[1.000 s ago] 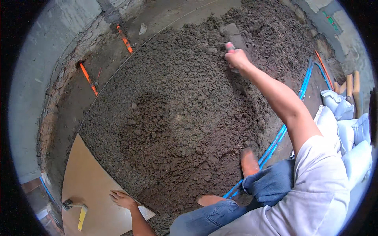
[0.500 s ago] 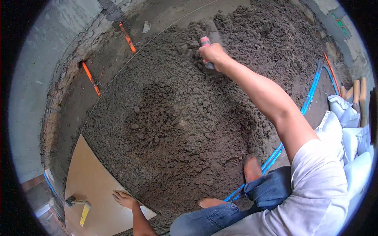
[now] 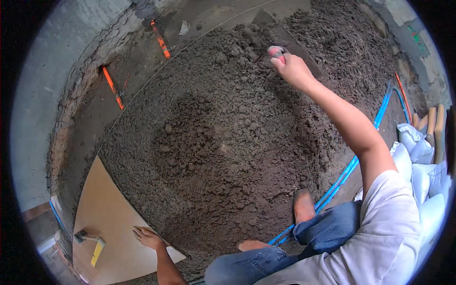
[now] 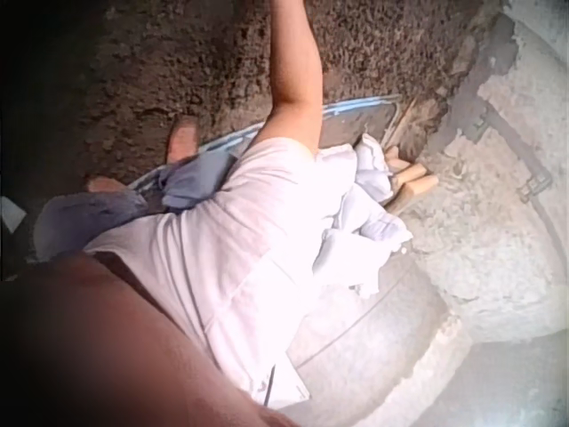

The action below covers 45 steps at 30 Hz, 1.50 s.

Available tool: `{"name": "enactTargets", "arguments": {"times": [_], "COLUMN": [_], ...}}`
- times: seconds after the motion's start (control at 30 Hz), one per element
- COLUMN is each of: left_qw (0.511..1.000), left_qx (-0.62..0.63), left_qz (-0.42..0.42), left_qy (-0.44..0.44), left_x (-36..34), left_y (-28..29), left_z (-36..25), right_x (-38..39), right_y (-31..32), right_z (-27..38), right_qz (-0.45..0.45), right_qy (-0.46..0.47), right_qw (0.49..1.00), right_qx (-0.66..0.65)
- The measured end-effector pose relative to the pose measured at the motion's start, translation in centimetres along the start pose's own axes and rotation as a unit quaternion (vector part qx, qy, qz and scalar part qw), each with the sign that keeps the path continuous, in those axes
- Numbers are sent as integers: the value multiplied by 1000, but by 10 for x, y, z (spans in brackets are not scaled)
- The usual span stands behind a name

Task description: Spreading and leveling a bed of mortar on the floor using a notched trowel.

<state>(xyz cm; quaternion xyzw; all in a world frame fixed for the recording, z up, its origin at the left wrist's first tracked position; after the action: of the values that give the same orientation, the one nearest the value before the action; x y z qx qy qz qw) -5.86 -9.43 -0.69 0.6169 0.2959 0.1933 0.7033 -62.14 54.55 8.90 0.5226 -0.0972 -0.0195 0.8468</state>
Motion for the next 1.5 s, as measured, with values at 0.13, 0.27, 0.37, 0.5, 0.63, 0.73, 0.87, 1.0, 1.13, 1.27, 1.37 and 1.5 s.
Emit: {"name": "enactTargets", "arguments": {"times": [0.13,0.27,0.37,0.5,0.63,0.73,0.87,1.0,1.13,1.27,1.37,1.5], "left_qw": [999,999,999,998,993,951,414,297,338,383,414,442], "left_qx": [31,8,13,5,82,208,804,837,820,799,776,746], "left_qz": [-12,3,4,19,-75,-125,100,249,227,201,182,187], "left_qy": [-11,31,44,54,-48,-194,-414,-385,-402,-418,-440,-462], "left_x": [-1,1,3,2,-20,-38,-5,47,61,78,80,83], "left_y": [2,3,0,2,41,153,371,467,460,474,481,486], "left_z": [-16,0,-3,-11,-36,-160,-306,-307,-307,-315,-335,-377], "right_x": [2,-5,-7,73,182,254,296,290,289,283,268,221], "right_y": [-29,-35,-18,46,69,94,121,117,92,88,80,67], "right_z": [25,70,38,-28,-87,-114,-138,-114,-112,-129,-135,-166], "right_qz": [42,59,61,13,59,85,96,70,103,116,123,108], "right_qy": [17,48,15,28,2,-50,-94,-71,-90,-85,-111,-88], "right_qw": [997,994,998,998,996,991,983,989,990,989,980,978], "right_qx": [-65,-79,13,58,73,94,122,106,28,-45,-107,-158]}}
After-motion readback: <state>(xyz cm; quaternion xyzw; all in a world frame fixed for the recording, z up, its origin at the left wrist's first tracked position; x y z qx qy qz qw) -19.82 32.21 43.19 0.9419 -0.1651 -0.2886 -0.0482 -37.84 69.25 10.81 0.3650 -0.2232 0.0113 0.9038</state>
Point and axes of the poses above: each hand's wrist, its own x-axis away from the middle knuckle, its own y-axis out of the back of the hand, z = x × y, the point moved 10 cm from there along -x, towards the middle knuckle, and after that the axes turned 8 degrees about -y, right-handed, at the moved point
